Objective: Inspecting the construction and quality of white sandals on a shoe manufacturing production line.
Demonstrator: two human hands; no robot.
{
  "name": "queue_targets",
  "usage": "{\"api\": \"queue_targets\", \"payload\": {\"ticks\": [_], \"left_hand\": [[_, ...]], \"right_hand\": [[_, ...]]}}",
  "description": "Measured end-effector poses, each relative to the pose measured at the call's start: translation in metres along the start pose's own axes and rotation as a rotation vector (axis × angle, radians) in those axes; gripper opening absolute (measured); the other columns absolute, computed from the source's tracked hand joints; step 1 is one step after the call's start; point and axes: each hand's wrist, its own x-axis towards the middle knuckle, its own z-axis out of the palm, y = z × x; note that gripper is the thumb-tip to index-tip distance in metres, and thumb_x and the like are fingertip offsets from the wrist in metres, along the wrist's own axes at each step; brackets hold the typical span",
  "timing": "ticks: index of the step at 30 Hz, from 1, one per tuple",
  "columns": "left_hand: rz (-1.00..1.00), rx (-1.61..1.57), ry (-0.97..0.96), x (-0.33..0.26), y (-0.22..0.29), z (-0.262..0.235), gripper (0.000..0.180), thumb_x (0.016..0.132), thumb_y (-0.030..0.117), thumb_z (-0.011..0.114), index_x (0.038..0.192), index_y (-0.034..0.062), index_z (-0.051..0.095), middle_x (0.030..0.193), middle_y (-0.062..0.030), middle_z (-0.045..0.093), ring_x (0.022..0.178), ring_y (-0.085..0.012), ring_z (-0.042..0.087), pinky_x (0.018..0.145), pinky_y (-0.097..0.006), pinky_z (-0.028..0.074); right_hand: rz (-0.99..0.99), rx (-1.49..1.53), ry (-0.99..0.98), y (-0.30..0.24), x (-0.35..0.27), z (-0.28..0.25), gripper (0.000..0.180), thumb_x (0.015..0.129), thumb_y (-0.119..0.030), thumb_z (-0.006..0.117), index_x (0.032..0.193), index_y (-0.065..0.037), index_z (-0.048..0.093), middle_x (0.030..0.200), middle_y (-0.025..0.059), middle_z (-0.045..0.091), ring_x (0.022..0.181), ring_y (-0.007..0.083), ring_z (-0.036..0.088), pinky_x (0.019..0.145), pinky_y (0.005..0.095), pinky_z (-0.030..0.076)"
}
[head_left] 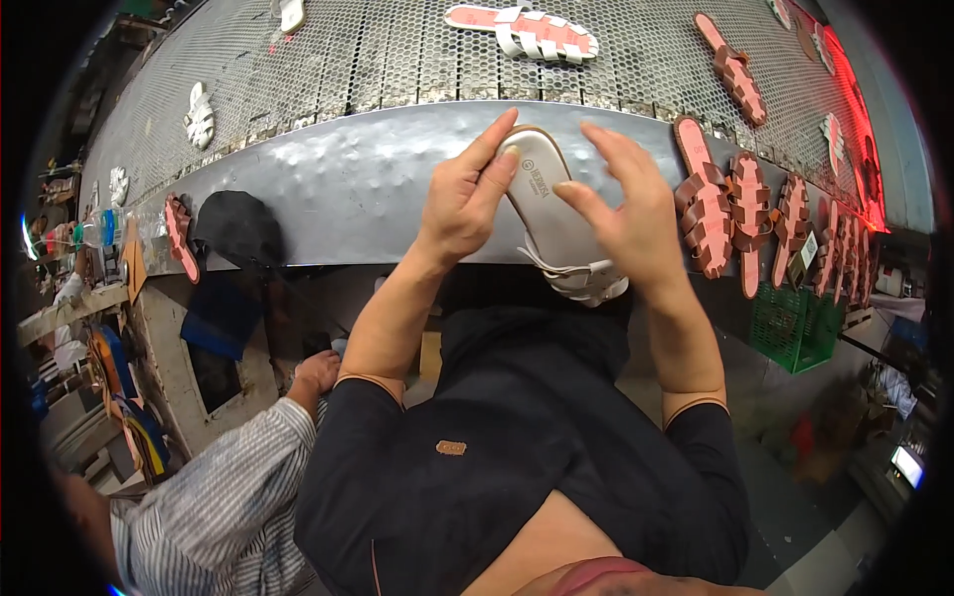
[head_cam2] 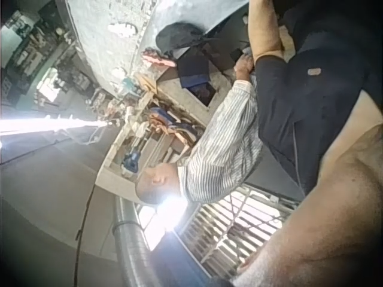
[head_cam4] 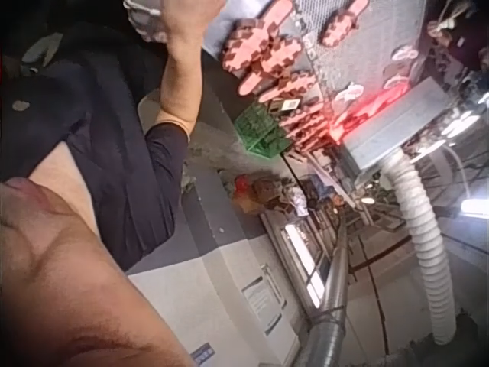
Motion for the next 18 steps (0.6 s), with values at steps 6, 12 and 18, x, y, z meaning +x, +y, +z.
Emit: {"api": "queue_targets", "payload": {"ticks": [6, 12, 18], "left_hand": [[-0.152, -0.260, -0.181, -0.003, -0.003, 0.002, 0.060, 0.105, 0.012, 0.061, 0.159, 0.0018, 0.037, 0.118, -0.0094, 0.069, 0.099, -0.0108, 0.064, 0.085, -0.028, 0.053], [-0.358, -0.336, -0.176, -0.020, 0.006, 0.025, 0.076, 0.103, 0.012, 0.064, 0.165, 0.0070, 0.021, 0.121, -0.0138, 0.068, 0.106, -0.0140, 0.064, 0.089, -0.031, 0.054], [-0.375, -0.382, -0.163, -0.025, 0.008, 0.036, 0.070, 0.104, 0.012, 0.063, 0.164, 0.0091, 0.027, 0.119, -0.0111, 0.069, 0.102, -0.0121, 0.064, 0.090, -0.030, 0.054]], "right_hand": [[0.691, 1.043, -0.450, 0.034, -0.020, 0.009, 0.032, 0.092, -0.014, 0.077, 0.116, 0.003, 0.065, 0.095, 0.0066, 0.072, 0.080, 0.0117, 0.068, 0.069, 0.0251, 0.055], [0.745, 1.048, -0.337, 0.042, -0.038, 0.015, 0.032, 0.092, -0.012, 0.077, 0.117, 0.003, 0.065, 0.097, 0.0053, 0.070, 0.081, 0.0085, 0.065, 0.066, 0.0246, 0.054], [0.484, 0.939, -0.329, 0.048, -0.025, 0.016, 0.041, 0.089, -0.011, 0.078, 0.125, 0.005, 0.066, 0.101, 0.0058, 0.067, 0.087, 0.0121, 0.066, 0.076, 0.0265, 0.054]]}}
